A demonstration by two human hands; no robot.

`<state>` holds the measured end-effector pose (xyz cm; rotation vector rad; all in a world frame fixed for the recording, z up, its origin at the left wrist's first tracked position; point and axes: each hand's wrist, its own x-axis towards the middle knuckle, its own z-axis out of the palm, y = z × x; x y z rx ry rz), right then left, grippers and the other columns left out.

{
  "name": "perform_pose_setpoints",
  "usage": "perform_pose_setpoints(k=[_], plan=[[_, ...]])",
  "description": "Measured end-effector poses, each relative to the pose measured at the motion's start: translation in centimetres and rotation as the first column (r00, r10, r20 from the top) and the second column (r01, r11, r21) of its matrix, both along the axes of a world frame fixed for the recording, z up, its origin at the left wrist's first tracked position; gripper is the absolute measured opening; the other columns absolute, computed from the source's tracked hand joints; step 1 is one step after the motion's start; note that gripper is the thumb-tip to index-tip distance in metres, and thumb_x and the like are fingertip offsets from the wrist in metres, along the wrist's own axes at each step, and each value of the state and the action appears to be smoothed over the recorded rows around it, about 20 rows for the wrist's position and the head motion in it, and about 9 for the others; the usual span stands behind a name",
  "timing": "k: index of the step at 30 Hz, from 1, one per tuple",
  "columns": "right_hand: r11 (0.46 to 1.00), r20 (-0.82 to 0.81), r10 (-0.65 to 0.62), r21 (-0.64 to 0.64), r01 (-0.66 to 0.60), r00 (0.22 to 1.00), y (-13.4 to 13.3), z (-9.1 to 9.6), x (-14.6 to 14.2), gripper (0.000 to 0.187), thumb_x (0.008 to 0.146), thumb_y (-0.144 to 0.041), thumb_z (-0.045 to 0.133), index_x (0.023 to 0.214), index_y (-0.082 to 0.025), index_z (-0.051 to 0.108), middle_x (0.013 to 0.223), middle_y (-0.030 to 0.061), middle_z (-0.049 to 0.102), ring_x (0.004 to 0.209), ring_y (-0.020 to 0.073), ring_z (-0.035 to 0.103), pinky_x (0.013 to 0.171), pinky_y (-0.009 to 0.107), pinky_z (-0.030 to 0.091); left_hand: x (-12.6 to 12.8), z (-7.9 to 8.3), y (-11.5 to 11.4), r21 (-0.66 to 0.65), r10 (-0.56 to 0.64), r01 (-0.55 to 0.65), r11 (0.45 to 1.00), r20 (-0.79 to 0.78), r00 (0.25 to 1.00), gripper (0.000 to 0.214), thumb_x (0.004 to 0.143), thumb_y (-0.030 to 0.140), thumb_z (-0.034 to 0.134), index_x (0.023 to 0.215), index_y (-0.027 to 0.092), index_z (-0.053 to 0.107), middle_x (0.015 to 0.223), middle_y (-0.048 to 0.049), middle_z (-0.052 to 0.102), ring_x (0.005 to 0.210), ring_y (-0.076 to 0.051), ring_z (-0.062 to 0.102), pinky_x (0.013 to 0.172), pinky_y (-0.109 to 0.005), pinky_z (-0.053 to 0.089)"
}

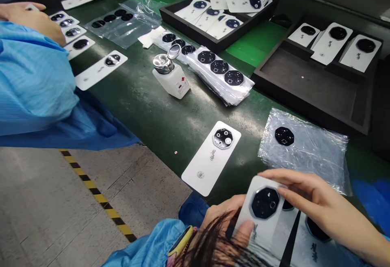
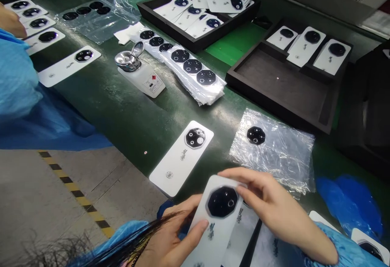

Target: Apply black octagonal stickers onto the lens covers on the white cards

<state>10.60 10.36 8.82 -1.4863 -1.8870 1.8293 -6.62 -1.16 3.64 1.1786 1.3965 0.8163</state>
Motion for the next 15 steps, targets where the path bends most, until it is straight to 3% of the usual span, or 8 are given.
perform_pose_setpoints(k=[2,4,7,9,12,13,15], plan=[[0.998,0.052,0.005,0.06,-0.008,0.999,0.7,-0.5,0.0,0.031,0.083,-0.048,0.051,0.102,-0.029,0.068,0.1,0.0043,0.072,0.096,0.0265,0.067,0.081,0.041,0.057,-0.6,-0.6,0.1,0.112,-0.017,0.013,0.994,0.031,0.999,0.043,0.088,0.033,0.047,0.131,0.028,0.049,0.119,-0.0044,0.066,0.091,-0.022,0.068,0.075,-0.028,0.059],[0.987,0.099,0.006,0.162,-0.022,0.995,1.3,-1.1,-0.2,0.032,0.083,-0.044,0.048,0.103,-0.027,0.067,0.105,0.0062,0.071,0.099,0.0279,0.066,0.081,0.043,0.057,-1.2,-1.3,0.1,0.252,0.045,-0.011,0.968,-0.129,0.991,0.054,0.089,0.022,0.048,0.141,0.028,0.033,0.129,-0.0074,0.059,0.1,-0.022,0.066,0.084,-0.031,0.057],[0.938,0.159,-0.014,0.343,-0.042,0.987,1.6,-2.0,-0.6,0.031,0.082,-0.035,0.044,0.1,-0.025,0.067,0.105,0.006,0.072,0.095,0.0276,0.068,0.078,0.044,0.058,-2.2,-2.2,0.2,0.509,0.207,0.028,0.86,-0.399,0.893,0.051,0.089,0.012,0.046,0.137,0.022,0.037,0.125,-0.0097,0.061,0.115,-0.023,0.058,0.095,-0.034,0.052],[0.849,0.179,-0.064,0.526,-0.041,0.982,1.8,-2.4,-0.8,0.03,0.083,-0.031,0.042,0.099,-0.026,0.067,0.105,0.0045,0.072,0.097,0.0267,0.067,0.081,0.044,0.057,-2.7,-2.7,0.4,0.604,0.285,0.121,0.788,-0.531,0.798,0.042,0.088,0.007,0.045,0.129,0.017,0.047,0.12,-0.0099,0.064,0.12,-0.022,0.054,0.1,-0.035,0.049],[0.605,0.234,-0.195,0.793,-0.071,0.952,2.6,-3.0,-0.5,0.029,0.086,-0.029,0.039,0.095,-0.025,0.066,0.107,0.0042,0.071,0.106,0.0261,0.063,0.093,0.046,0.05,-3.0,-3.4,0.9,0.617,0.335,0.253,0.745,-0.674,0.658,0.036,0.088,0.006,0.044,0.122,0.012,0.053,0.119,-0.0108,0.065,0.122,-0.024,0.052,0.102,-0.038,0.047],[0.553,0.259,-0.235,0.828,-0.09,0.937,3.1,-3.1,-0.2,0.029,0.086,-0.029,0.038,0.094,-0.025,0.066,0.107,0.005,0.07,0.108,0.0267,0.062,0.094,0.047,0.049,-3.0,-3.5,1.0,0.613,0.345,0.283,0.738,-0.703,0.622,0.036,0.087,0.007,0.043,0.121,0.01,0.054,0.12,-0.0112,0.065,0.122,-0.025,0.052,0.101,-0.04,0.048],[0.537,0.309,-0.279,0.835,-0.119,0.909,4.2,-3.5,0.5,0.026,0.084,-0.031,0.042,0.094,-0.024,0.064,0.104,0.0067,0.07,0.105,0.0289,0.062,0.09,0.048,0.05,-3.0,-3.7,1.1,0.604,0.355,0.324,0.728,-0.737,0.575,0.035,0.087,0.008,0.042,0.119,0.009,0.055,0.118,-0.0112,0.066,0.118,-0.025,0.055,0.096,-0.039,0.05]])
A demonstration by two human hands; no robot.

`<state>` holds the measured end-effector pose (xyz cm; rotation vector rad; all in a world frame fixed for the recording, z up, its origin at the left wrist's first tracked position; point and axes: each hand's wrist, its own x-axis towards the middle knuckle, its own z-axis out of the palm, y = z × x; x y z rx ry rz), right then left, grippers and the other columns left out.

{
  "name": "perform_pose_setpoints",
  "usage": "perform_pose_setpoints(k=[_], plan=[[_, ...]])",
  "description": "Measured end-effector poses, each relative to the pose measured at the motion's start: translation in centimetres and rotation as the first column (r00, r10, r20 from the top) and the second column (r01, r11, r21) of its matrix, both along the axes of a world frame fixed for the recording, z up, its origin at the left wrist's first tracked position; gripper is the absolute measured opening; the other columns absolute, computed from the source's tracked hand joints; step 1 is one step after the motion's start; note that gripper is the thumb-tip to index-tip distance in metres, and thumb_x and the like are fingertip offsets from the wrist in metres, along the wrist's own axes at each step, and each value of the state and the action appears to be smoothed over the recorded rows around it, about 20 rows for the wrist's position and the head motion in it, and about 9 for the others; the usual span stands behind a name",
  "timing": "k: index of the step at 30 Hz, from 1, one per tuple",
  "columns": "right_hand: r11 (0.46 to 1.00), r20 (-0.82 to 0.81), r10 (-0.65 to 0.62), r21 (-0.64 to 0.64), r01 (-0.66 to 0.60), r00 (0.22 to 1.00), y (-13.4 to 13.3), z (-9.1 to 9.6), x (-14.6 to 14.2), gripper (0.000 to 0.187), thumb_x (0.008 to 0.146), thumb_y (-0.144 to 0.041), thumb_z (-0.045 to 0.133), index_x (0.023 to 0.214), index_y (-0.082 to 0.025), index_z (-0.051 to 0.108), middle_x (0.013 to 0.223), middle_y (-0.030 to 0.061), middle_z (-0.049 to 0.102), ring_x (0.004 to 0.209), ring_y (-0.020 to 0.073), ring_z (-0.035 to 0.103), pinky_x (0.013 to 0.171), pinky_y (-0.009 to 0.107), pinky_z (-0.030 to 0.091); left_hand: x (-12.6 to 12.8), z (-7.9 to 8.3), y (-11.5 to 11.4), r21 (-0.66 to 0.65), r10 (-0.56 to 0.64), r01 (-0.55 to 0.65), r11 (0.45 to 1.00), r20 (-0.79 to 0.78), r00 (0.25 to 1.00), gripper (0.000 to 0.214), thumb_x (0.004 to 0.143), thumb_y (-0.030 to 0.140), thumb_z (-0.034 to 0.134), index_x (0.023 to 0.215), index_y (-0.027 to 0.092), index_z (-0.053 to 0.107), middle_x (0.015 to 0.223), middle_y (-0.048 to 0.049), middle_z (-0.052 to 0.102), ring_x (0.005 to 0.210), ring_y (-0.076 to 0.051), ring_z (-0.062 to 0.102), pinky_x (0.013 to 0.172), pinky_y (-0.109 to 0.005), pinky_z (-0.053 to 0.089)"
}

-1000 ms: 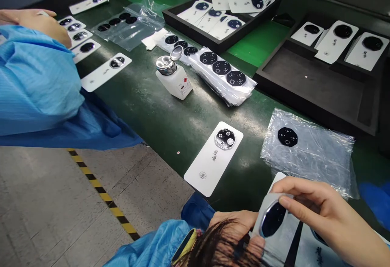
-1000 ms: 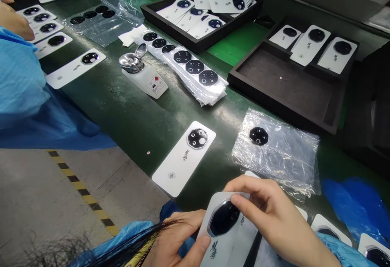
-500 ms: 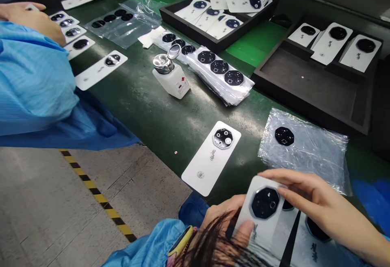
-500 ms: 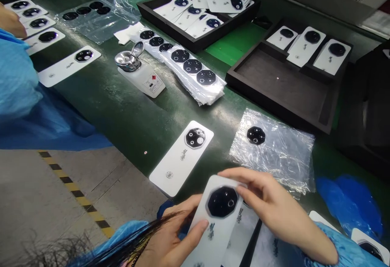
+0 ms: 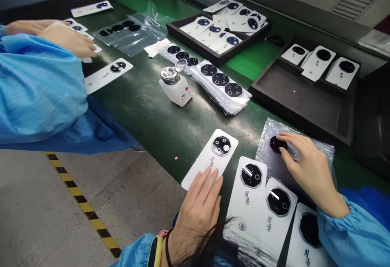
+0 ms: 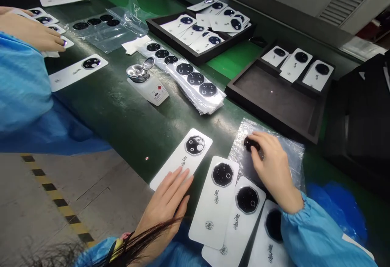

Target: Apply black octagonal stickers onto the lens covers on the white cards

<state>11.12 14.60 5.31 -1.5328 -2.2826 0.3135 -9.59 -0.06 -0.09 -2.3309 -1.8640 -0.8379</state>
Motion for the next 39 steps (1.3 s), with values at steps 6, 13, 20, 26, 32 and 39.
perform_pose_setpoints(k=[6,13,20,26,32,39], plan=[[0.995,0.074,-0.046,-0.081,0.052,0.996,1.7,-0.3,1.0,0.033,0.076,-0.039,0.053,0.104,-0.022,0.061,0.103,0.0091,0.07,0.1,0.0329,0.063,0.077,0.048,0.054,-0.4,0.3,-0.1,0.029,-0.006,0.008,1.0,-0.065,0.998,0.03,0.088,0.009,0.043,0.113,0.01,0.06,0.111,-0.0079,0.07,0.106,-0.02,0.062,0.094,-0.031,0.045],[0.986,0.092,-0.039,-0.158,0.053,0.995,1.5,0.5,0.5,0.038,0.072,-0.04,0.054,0.105,-0.022,0.059,0.102,0.0094,0.071,0.098,0.0322,0.065,0.077,0.048,0.054,-1.3,0.2,-0.2,0.043,-0.1,0.098,0.994,0.036,0.994,0.027,0.092,0.018,0.041,0.109,0.012,0.061,0.109,-0.0073,0.071,0.105,-0.016,0.062,0.117,-0.036,0.012],[0.982,0.058,-0.04,-0.184,0.05,0.998,2.6,0.1,0.5,0.036,0.061,-0.035,0.056,0.097,-0.026,0.055,0.09,0.0048,0.07,0.091,0.0301,0.065,0.07,0.042,0.055,-1.7,0.8,-0.8,0.022,-0.242,0.241,0.97,0.082,0.967,0.029,0.09,0.013,0.043,0.116,0.013,0.056,0.102,-0.0072,0.073,0.101,-0.017,0.065,0.105,-0.036,0.041],[0.979,-0.02,-0.023,-0.205,0.018,1.0,2.3,1.3,0.9,0.043,0.066,-0.039,0.058,0.105,-0.022,0.05,0.097,0.009,0.067,0.083,0.0271,0.068,0.069,0.042,0.058,-1.5,1.4,-0.8,0.064,-0.197,0.187,0.98,0.268,0.943,0.024,0.089,0.01,0.044,0.109,0.013,0.057,0.094,-0.007,0.073,0.09,-0.017,0.067,0.097,-0.036,0.047],[0.878,-0.119,0.456,-0.103,-0.467,0.882,-3.0,2.4,-1.8,0.055,0.083,-0.021,0.047,0.135,-0.024,0.029,0.117,0.0101,0.063,0.101,0.0231,0.065,0.083,0.039,0.058,-0.9,3.1,1.8,-0.286,0.174,0.07,0.956,0.74,0.65,0.014,0.084,0.022,0.05,0.078,0.02,0.062,0.065,0.0008,0.062,0.059,-0.014,0.058,0.057,-0.023,0.049],[0.752,-0.081,0.649,-0.078,-0.654,0.756,-5.5,2.3,-4.7,0.076,0.084,-0.007,0.035,0.148,-0.026,-0.002,0.129,0.0125,0.057,0.117,0.0245,0.056,0.089,0.042,0.055,-1.4,4.5,3.3,-0.51,0.383,0.33,0.794,0.842,0.38,0.018,0.077,0.032,0.054,0.069,0.017,0.06,0.067,0.0004,0.059,0.065,-0.014,0.052,0.063,-0.025,0.041]])
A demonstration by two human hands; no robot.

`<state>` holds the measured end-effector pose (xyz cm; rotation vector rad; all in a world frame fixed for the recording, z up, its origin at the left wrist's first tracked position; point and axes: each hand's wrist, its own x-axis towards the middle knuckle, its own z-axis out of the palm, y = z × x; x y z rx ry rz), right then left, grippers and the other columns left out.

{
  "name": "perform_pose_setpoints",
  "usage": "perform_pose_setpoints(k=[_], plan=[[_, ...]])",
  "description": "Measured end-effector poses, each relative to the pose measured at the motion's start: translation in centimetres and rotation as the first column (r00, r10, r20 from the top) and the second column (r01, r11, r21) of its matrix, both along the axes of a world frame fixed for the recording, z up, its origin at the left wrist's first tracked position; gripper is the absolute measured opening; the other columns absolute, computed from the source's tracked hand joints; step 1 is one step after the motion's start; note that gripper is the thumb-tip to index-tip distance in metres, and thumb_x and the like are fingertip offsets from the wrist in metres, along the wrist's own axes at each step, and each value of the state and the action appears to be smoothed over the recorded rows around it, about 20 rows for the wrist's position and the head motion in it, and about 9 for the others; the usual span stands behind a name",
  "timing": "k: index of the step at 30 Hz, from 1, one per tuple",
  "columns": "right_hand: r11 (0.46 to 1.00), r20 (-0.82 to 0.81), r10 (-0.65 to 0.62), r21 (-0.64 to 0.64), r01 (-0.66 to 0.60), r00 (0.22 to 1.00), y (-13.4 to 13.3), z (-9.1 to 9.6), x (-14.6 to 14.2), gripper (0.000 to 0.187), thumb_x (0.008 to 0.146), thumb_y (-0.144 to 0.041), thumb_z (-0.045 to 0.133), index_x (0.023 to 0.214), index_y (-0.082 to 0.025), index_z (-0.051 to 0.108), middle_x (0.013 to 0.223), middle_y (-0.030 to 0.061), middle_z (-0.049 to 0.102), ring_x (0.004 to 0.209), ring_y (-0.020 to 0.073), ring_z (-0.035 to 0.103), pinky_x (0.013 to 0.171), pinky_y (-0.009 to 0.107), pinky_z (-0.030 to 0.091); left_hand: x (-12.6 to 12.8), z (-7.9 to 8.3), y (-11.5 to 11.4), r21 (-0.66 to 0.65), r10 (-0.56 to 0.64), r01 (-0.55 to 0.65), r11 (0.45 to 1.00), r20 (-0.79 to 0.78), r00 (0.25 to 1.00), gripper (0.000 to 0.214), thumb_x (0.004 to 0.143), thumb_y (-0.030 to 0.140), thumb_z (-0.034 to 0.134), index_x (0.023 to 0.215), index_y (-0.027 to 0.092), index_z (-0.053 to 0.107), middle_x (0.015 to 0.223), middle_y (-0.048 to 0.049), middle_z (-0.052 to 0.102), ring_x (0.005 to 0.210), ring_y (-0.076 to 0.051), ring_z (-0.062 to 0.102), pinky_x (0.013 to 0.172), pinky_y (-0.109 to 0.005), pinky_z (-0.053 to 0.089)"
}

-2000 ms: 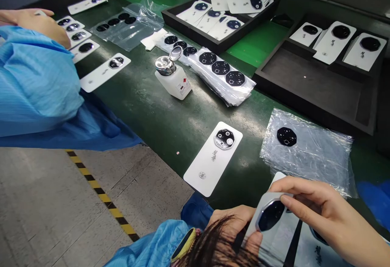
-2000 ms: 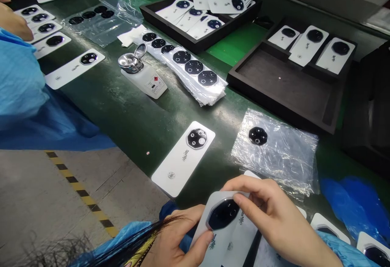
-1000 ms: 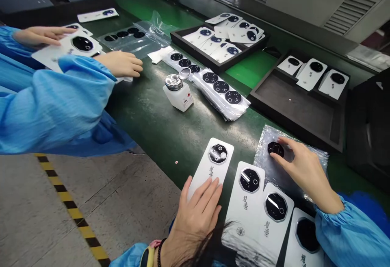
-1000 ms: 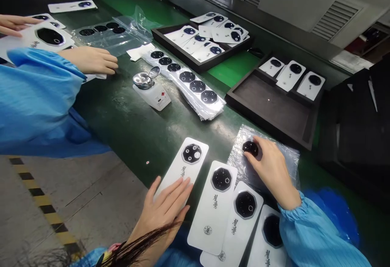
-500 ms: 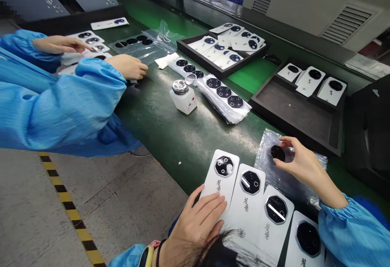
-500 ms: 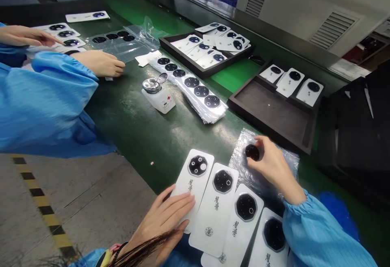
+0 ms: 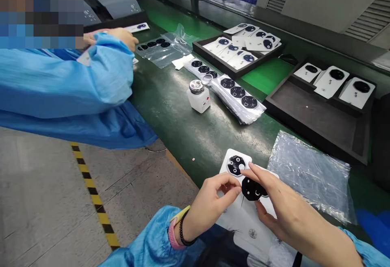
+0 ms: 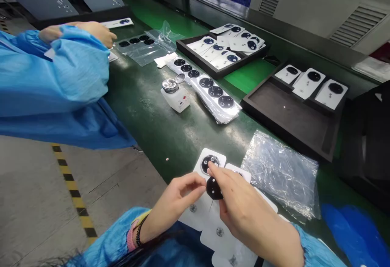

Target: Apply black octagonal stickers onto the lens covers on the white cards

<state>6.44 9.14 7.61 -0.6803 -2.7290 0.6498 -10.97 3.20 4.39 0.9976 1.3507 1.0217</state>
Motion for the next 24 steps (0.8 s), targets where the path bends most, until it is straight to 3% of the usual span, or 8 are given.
perform_pose_setpoints(k=[6,9,11,13,16,19,21,24], plan=[[0.998,-0.033,0.067,-0.02,-0.068,0.997,0.7,-0.1,-0.7,0.073,0.083,-0.006,0.036,0.148,-0.025,0.009,0.129,0.0113,0.058,0.118,0.0226,0.056,0.089,0.039,0.055,-0.5,-0.3,-0.3,-0.01,0.05,-0.05,0.999,-0.004,0.999,0.019,0.076,0.032,0.056,0.064,0.017,0.056,0.061,0.0022,0.052,0.058,-0.012,0.046,0.056,-0.024,0.038],[0.988,-0.09,-0.086,-0.139,0.073,0.992,1.3,0.2,-0.9,0.054,0.084,-0.018,0.048,0.137,-0.025,0.037,0.13,0.0081,0.058,0.117,0.0237,0.057,0.091,0.04,0.054,-0.7,-0.5,-0.3,-0.009,0.103,-0.103,0.995,-0.023,0.994,0.022,0.077,0.034,0.054,0.063,0.018,0.052,0.058,0.0037,0.048,0.055,-0.011,0.042,0.052,-0.023,0.036],[0.924,-0.06,-0.294,-0.271,0.268,0.954,2.0,0.6,-1.2,0.03,0.084,-0.031,0.053,0.113,-0.024,0.059,0.11,0.0053,0.07,0.093,0.0221,0.067,0.077,0.036,0.058,-0.8,-0.6,-0.3,-0.006,0.129,-0.13,0.992,-0.041,0.991,0.022,0.077,0.034,0.053,0.063,0.018,0.052,0.058,0.0037,0.047,0.055,-0.011,0.042,0.051,-0.022,0.035],[0.818,0.031,-0.432,-0.407,0.406,0.902,2.6,0.9,-1.6,0.02,0.081,-0.04,0.054,0.086,-0.025,0.066,0.082,0.0015,0.073,0.067,0.0184,0.067,0.061,0.031,0.056,-0.9,-0.7,-0.3,0.002,0.144,-0.144,0.99,-0.061,0.988,0.021,0.078,0.033,0.052,0.063,0.018,0.052,0.058,0.0035,0.048,0.055,-0.011,0.043,0.051,-0.022,0.035],[0.709,0.113,-0.463,-0.548,0.444,0.879,3.5,0.9,-2.4,0.021,0.074,-0.043,0.058,0.072,-0.024,0.066,0.062,-0.001,0.068,0.053,0.0155,0.06,0.051,0.028,0.049,-0.8,-0.9,-0.2,0.034,0.146,-0.143,0.989,-0.094,0.985,0.022,0.079,0.032,0.052,0.063,0.018,0.052,0.058,0.0037,0.049,0.054,-0.011,0.044,0.05,-0.021,0.037],[0.681,0.105,-0.447,-0.604,0.414,0.888,4.1,0.5,-3.0,0.021,0.07,-0.043,0.059,0.071,-0.023,0.066,0.058,-0.0015,0.065,0.05,0.0142,0.057,0.048,0.027,0.046,-0.7,-1.2,-0.3,0.079,0.143,-0.133,0.988,-0.138,0.98,0.021,0.083,0.029,0.051,0.065,0.018,0.054,0.06,0.003,0.052,0.054,-0.011,0.048,0.051,-0.021,0.04],[0.691,0.096,-0.44,-0.599,0.405,0.893,4.5,0.1,-3.2,0.023,0.07,-0.044,0.058,0.072,-0.023,0.067,0.058,-0.001,0.064,0.052,0.0147,0.057,0.051,0.028,0.045,-0.6,-1.6,-0.5,0.206,0.185,-0.133,0.97,-0.262,0.947,0.018,0.086,0.023,0.05,0.07,0.017,0.056,0.064,0.0019,0.056,0.058,-0.011,0.053,0.055,-0.021,0.044],[0.696,0.101,-0.458,-0.577,0.427,0.883,5.2,-0.8,-3.4,0.027,0.069,-0.045,0.054,0.074,-0.022,0.066,0.06,0.0008,0.065,0.056,0.0163,0.059,0.054,0.029,0.046,-0.3,-2.5,-1.0,0.515,0.33,-0.029,0.857,-0.504,0.798,0.014,0.09,0.016,0.048,0.082,0.016,0.058,0.073,-0.0021,0.061,0.072,-0.015,0.06,0.066,-0.023,0.051]])
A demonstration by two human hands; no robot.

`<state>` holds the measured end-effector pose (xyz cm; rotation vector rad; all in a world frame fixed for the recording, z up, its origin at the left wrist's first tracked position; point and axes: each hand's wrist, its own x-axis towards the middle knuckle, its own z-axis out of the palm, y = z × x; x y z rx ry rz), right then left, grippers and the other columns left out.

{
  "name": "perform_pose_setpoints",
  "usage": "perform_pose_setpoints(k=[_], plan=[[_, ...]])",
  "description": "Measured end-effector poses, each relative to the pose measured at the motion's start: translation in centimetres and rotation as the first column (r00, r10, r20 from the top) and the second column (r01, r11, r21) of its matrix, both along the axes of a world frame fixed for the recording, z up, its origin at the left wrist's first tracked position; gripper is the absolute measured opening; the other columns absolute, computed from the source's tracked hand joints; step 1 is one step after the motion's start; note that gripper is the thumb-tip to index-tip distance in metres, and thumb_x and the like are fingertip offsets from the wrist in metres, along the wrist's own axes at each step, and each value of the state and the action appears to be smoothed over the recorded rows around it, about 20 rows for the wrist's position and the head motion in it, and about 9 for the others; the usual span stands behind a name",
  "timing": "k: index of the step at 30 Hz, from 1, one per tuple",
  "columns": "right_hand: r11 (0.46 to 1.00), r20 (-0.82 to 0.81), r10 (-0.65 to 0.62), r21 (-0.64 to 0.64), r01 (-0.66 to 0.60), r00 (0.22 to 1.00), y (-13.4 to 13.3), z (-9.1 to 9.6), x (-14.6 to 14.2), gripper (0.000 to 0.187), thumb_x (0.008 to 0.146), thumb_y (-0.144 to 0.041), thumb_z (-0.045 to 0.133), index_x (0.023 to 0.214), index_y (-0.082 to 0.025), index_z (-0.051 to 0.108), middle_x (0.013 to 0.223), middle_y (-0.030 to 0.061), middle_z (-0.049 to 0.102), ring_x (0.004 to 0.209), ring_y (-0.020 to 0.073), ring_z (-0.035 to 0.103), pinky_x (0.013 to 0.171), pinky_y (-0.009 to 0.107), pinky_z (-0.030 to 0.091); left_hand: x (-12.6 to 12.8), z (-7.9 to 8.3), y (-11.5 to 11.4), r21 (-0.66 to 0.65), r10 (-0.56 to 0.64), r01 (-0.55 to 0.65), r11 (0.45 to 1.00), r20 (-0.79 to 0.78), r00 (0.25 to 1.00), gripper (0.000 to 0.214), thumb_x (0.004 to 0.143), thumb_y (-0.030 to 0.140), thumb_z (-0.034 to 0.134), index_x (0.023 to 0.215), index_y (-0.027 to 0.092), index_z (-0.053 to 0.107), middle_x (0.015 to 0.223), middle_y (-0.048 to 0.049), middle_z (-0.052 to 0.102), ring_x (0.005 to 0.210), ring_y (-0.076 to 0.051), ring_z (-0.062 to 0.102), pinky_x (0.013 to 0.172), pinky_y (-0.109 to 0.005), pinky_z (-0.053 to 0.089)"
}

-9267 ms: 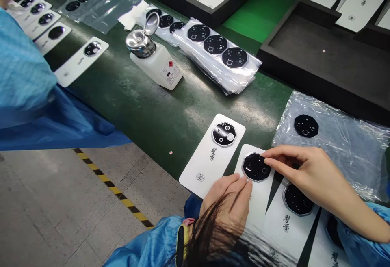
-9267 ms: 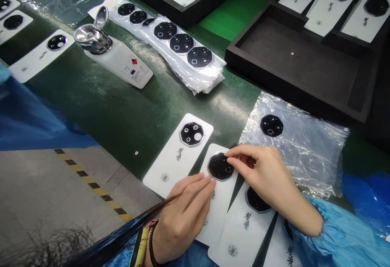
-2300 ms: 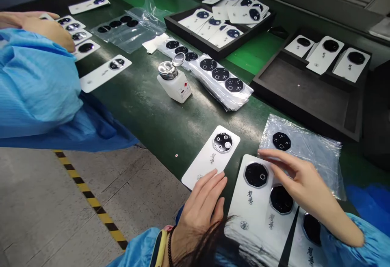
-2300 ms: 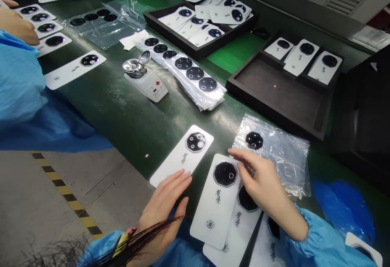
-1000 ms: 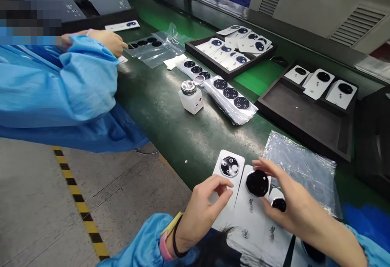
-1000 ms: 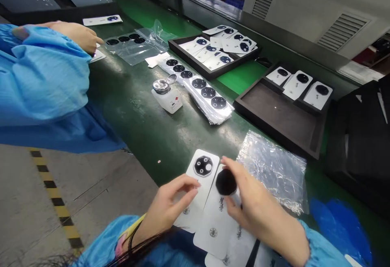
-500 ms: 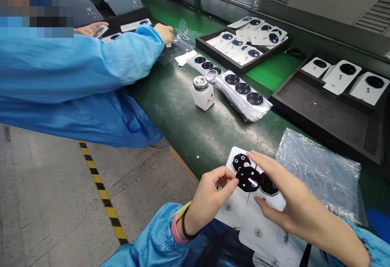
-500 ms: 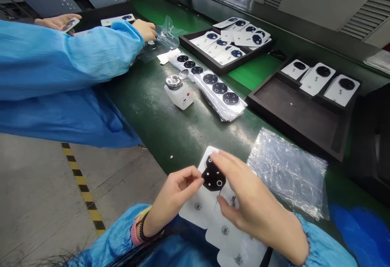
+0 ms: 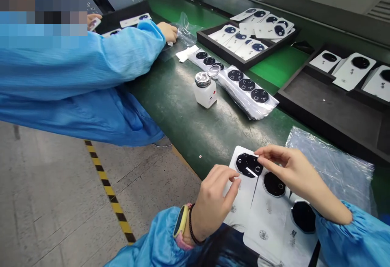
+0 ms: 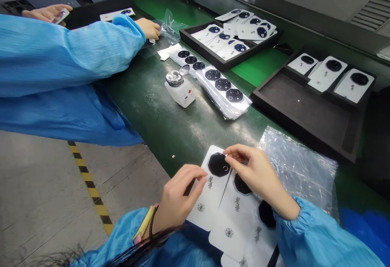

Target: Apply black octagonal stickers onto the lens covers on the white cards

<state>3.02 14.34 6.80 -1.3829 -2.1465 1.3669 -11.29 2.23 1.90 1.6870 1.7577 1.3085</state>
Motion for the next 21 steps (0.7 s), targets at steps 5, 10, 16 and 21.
perform_pose_setpoints(k=[5,10,16,21], plan=[[1.0,0.036,0.008,-0.011,-0.007,0.999,1.0,-1.4,-0.4,0.026,0.066,-0.044,0.052,0.069,-0.021,0.065,0.06,0.0027,0.066,0.053,0.0175,0.057,0.052,0.031,0.043,0.5,-1.4,-0.5,0.153,0.01,0.049,0.987,-0.362,0.932,0.017,0.088,0.007,0.046,0.094,0.011,0.061,0.089,-0.0114,0.066,0.088,-0.023,0.062,0.078,-0.034,0.057],[0.999,0.076,0.032,-0.01,-0.032,0.997,1.1,-1.9,-0.8,0.021,0.066,-0.038,0.051,0.065,-0.022,0.065,0.054,0.0007,0.064,0.05,0.0161,0.053,0.051,0.03,0.04,0.7,-1.9,-0.5,0.155,0.022,0.06,0.986,-0.482,0.876,0.021,0.087,0.005,0.042,0.097,0.008,0.06,0.095,-0.0156,0.065,0.092,-0.025,0.063,0.079,-0.036,0.059],[0.999,0.088,0.033,-0.014,-0.032,0.996,1.1,-2.2,-1.0,0.018,0.068,-0.033,0.053,0.066,-0.021,0.066,0.056,0.0,0.065,0.052,0.016,0.055,0.053,0.029,0.041,0.8,-2.1,-0.5,0.126,0.015,0.06,0.99,-0.522,0.853,0.021,0.088,0.005,0.042,0.1,0.008,0.059,0.093,-0.0135,0.066,0.095,-0.024,0.063,0.081,-0.035,0.059],[1.0,0.095,-0.001,-0.007,0.002,0.996,1.0,-2.1,-0.9,0.016,0.068,-0.03,0.054,0.065,-0.021,0.066,0.056,0.0,0.066,0.052,0.0161,0.056,0.053,0.029,0.041,0.9,-2.1,-0.7,0.133,0.021,0.055,0.99,-0.514,0.857,0.02,0.088,0.007,0.043,0.099,0.008,0.059,0.093,-0.0136,0.066,0.095,-0.024,0.063,0.081,-0.034,0.059]])
